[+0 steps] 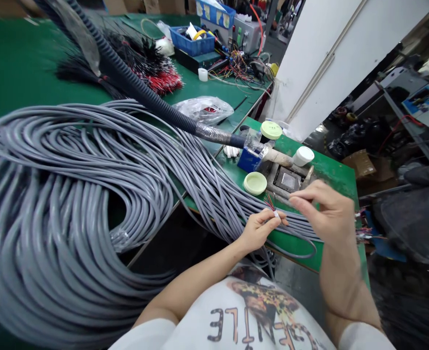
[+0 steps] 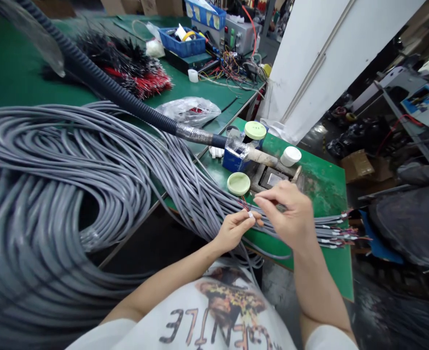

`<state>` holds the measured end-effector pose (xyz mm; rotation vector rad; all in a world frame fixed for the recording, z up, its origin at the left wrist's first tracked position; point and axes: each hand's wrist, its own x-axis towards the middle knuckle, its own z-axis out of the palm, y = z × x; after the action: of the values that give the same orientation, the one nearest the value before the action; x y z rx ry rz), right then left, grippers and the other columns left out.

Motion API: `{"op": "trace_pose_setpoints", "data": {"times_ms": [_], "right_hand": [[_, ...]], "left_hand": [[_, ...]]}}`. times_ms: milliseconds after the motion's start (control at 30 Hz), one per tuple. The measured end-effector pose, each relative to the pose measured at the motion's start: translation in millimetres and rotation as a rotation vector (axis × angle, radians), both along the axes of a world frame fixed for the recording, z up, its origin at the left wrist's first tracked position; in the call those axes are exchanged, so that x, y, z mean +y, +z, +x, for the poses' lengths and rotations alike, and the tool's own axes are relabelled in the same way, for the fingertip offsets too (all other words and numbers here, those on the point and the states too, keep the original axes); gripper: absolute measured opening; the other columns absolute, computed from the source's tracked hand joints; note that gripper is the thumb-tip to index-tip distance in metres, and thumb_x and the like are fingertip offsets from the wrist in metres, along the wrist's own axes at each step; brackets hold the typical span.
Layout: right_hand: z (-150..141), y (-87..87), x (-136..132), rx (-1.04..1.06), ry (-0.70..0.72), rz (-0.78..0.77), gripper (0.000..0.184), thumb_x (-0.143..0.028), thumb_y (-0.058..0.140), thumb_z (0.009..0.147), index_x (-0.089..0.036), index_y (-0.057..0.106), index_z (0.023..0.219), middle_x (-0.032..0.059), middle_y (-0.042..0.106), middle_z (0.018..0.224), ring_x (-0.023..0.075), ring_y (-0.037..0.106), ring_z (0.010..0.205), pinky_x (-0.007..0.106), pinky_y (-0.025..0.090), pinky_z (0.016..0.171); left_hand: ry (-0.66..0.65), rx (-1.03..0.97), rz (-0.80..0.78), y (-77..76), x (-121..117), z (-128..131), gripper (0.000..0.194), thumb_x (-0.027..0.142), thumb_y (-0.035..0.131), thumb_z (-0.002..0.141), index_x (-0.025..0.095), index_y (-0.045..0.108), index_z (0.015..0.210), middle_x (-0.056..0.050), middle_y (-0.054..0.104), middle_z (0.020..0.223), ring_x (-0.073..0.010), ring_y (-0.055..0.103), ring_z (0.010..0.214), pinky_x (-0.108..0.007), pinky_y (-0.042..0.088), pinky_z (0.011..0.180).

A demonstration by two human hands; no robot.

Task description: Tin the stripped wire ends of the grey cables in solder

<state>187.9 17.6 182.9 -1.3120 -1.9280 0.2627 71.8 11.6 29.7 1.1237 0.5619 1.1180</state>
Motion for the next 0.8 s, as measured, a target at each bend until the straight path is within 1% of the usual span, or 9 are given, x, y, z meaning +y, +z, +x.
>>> {"op": "trace_pose_setpoints", "data": {"times_ms": [67,100,200,300,367,533,633,733,800], "right_hand": [[3.2,-5.7,2.3,-0.224,0.077,-0.090,0.007,-0.028,0.069,0.081,-0.022,0.071,0.082,0.0001,0.062,0.069,0.0152,0.055,0.066,0.034,0.040,0.065],[3.6,-10.4,3.8,-0.310,0.082,-0.102,0.010,-0.030,0.070,0.080,-0.021,0.070,0.084,0.0005,0.062,0.069,0.0157,0.055,0.067,0.034,0.038,0.066],[-0.1,-25.2,7.8,-0.439,0.053,-0.082,0.016,-0.033,0.071,0.079,-0.017,0.069,0.083,0.0021,0.061,0.070,0.0173,0.055,0.069,0.035,0.036,0.066],[-6.0,-34.5,8.3,-0.397,0.048,-0.053,0.009,-0.024,0.066,0.081,-0.017,0.067,0.076,0.0017,0.060,0.068,0.0164,0.054,0.067,0.034,0.035,0.065],[-8.9,-38.1,6.5,-0.320,0.025,-0.017,0.011,-0.019,0.063,0.082,-0.018,0.065,0.072,0.0008,0.059,0.066,0.0155,0.053,0.066,0.034,0.036,0.066],[-6.4,-40.5,-0.2,-0.204,-0.010,0.046,0.010,-0.019,0.064,0.082,-0.019,0.066,0.072,-0.0003,0.059,0.064,0.0150,0.052,0.064,0.034,0.039,0.066],[8.0,-34.4,-1.4,-0.180,0.049,0.017,0.005,-0.019,0.065,0.082,-0.022,0.069,0.084,0.0012,0.065,0.073,0.0165,0.058,0.071,0.035,0.044,0.070],[31.6,-28.1,-1.5,-0.185,0.144,0.032,0.025,-0.016,0.064,0.082,-0.027,0.069,0.105,0.0039,0.069,0.092,0.0196,0.062,0.086,0.037,0.050,0.076],[45.5,-29.5,-3.1,-0.248,0.225,0.065,0.037,-0.013,0.061,0.083,-0.031,0.065,0.115,0.0045,0.069,0.103,0.0223,0.062,0.097,0.041,0.052,0.083]], "left_hand": [[0.013,0.006,0.003,-1.8,1.0,0.1,0.032,0.042,0.056,0.089,0.015,0.073,0.094,-0.006,0.070,0.086,-0.0178,0.060,0.084,-0.030,0.046,0.082],[0.021,0.012,0.005,-2.4,1.5,0.3,0.033,0.043,0.057,0.088,0.014,0.074,0.093,-0.006,0.069,0.085,-0.0179,0.060,0.083,-0.030,0.046,0.081],[0.021,-0.005,0.005,-2.2,2.0,1.0,0.034,0.044,0.060,0.086,0.014,0.074,0.095,-0.006,0.068,0.087,-0.0194,0.060,0.085,-0.031,0.047,0.082],[-0.006,-0.054,0.006,-0.8,1.7,1.2,0.032,0.042,0.061,0.085,0.016,0.073,0.100,-0.007,0.069,0.096,-0.0223,0.061,0.096,-0.034,0.045,0.090],[-0.010,-0.079,-0.034,-0.9,1.9,1.6,0.031,0.041,0.063,0.084,0.016,0.073,0.100,-0.007,0.069,0.096,-0.0226,0.061,0.097,-0.034,0.044,0.092],[0.002,-0.267,-0.288,-2.7,2.5,5.2,0.027,0.038,0.074,0.075,0.014,0.071,0.087,-0.003,0.069,0.082,-0.0167,0.062,0.081,-0.030,0.047,0.081],[-0.045,-0.358,-0.364,1.3,1.6,4.1,0.023,0.035,0.074,0.075,0.014,0.070,0.083,-0.003,0.070,0.077,-0.0148,0.063,0.078,-0.029,0.047,0.082],[-0.099,-0.432,-0.447,8.3,1.7,-1.1,0.025,0.036,0.073,0.077,0.014,0.070,0.088,-0.004,0.070,0.073,-0.0145,0.064,0.076,-0.029,0.046,0.084],[-0.117,-0.472,-0.514,12.6,3.3,-4.8,0.027,0.036,0.075,0.075,0.013,0.070,0.088,-0.004,0.070,0.073,-0.0139,0.064,0.074,-0.029,0.047,0.082]]}}
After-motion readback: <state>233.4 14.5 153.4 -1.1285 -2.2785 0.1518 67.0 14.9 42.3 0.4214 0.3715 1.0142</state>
